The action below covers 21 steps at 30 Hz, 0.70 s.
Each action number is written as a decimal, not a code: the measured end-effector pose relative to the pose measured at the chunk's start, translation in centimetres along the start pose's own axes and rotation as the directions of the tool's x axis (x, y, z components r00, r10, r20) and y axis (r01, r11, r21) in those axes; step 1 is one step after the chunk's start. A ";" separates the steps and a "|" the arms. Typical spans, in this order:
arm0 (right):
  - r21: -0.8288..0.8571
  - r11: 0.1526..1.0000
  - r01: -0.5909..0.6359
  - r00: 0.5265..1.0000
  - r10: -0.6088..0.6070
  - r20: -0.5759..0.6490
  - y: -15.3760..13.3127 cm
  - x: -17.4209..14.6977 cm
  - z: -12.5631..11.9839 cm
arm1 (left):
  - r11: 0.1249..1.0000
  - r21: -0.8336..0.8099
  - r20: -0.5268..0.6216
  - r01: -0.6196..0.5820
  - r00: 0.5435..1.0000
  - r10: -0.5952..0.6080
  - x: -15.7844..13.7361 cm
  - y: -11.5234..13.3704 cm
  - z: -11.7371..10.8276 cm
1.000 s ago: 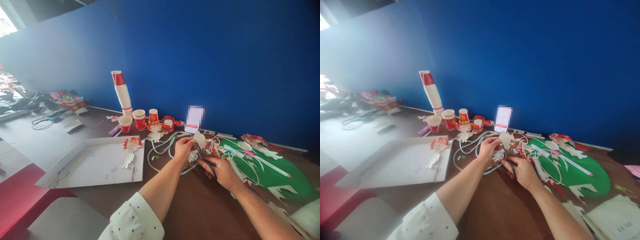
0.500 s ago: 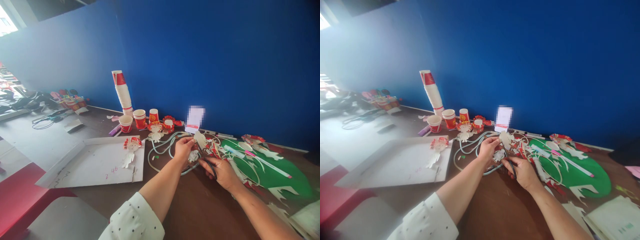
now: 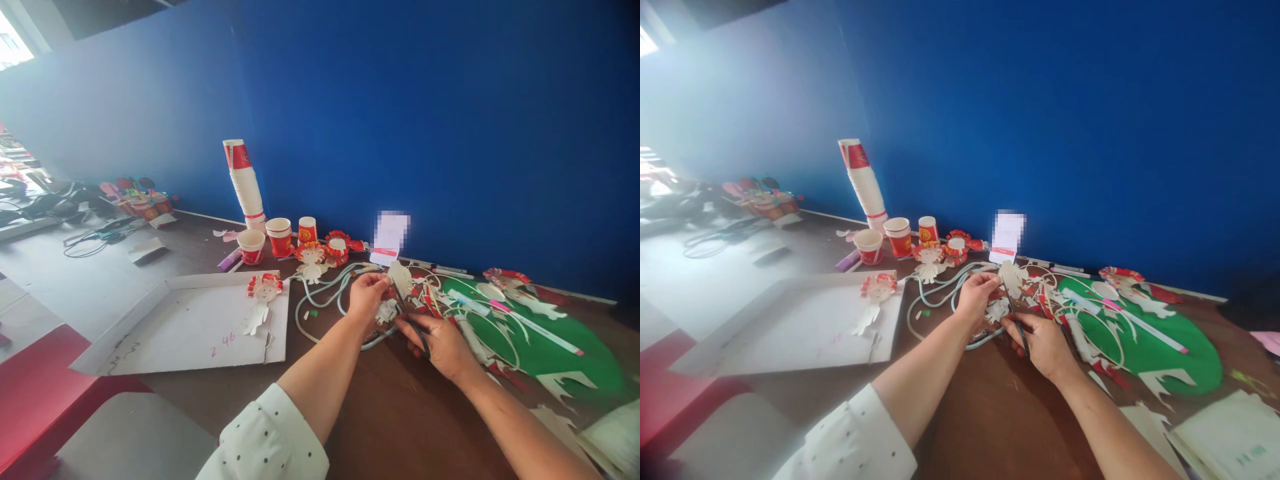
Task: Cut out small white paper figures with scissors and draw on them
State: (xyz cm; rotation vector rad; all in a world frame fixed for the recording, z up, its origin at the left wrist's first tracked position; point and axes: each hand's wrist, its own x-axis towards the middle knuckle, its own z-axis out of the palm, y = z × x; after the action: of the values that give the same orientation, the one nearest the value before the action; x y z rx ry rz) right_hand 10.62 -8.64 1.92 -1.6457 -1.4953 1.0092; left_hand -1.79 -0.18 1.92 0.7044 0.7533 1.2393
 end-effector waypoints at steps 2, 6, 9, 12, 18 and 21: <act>0.005 1.000 -0.003 1.000 0.003 -0.012 -0.2 -0.1 0.0 | 0.999 0.030 0.018 0.016 1.000 -0.016 -0.1 -0.1 0.0; 0.002 1.000 0.000 0.999 0.000 -0.053 -0.2 -0.2 -0.1 | 0.997 0.073 0.070 0.039 0.997 -0.044 -0.3 -0.4 -0.1; 0.003 1.000 0.004 0.998 -0.003 -0.066 0.1 -0.2 0.0 | 0.996 0.069 0.091 0.052 0.994 -0.058 -0.3 -0.5 -0.2; -0.007 1.000 0.030 0.997 -0.031 -0.068 0.4 0.0 0.2 | 0.997 0.058 0.108 0.054 0.992 -0.061 -0.3 -0.5 -0.2; -0.067 0.996 0.062 0.994 -0.068 -0.084 0.8 0.1 0.3 | 0.998 0.034 0.120 0.050 0.991 -0.053 -0.4 -0.4 -0.1; -0.100 0.992 0.078 0.992 -0.087 -0.092 0.8 0.1 0.3 | 0.998 0.047 0.122 0.042 0.991 -0.048 -0.4 -0.4 -0.1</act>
State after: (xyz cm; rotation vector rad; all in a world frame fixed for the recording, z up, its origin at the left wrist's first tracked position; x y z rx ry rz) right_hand 10.75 -8.63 1.12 -1.6602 -1.5554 0.8135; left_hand -1.70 -0.63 1.54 0.7885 0.6930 1.1310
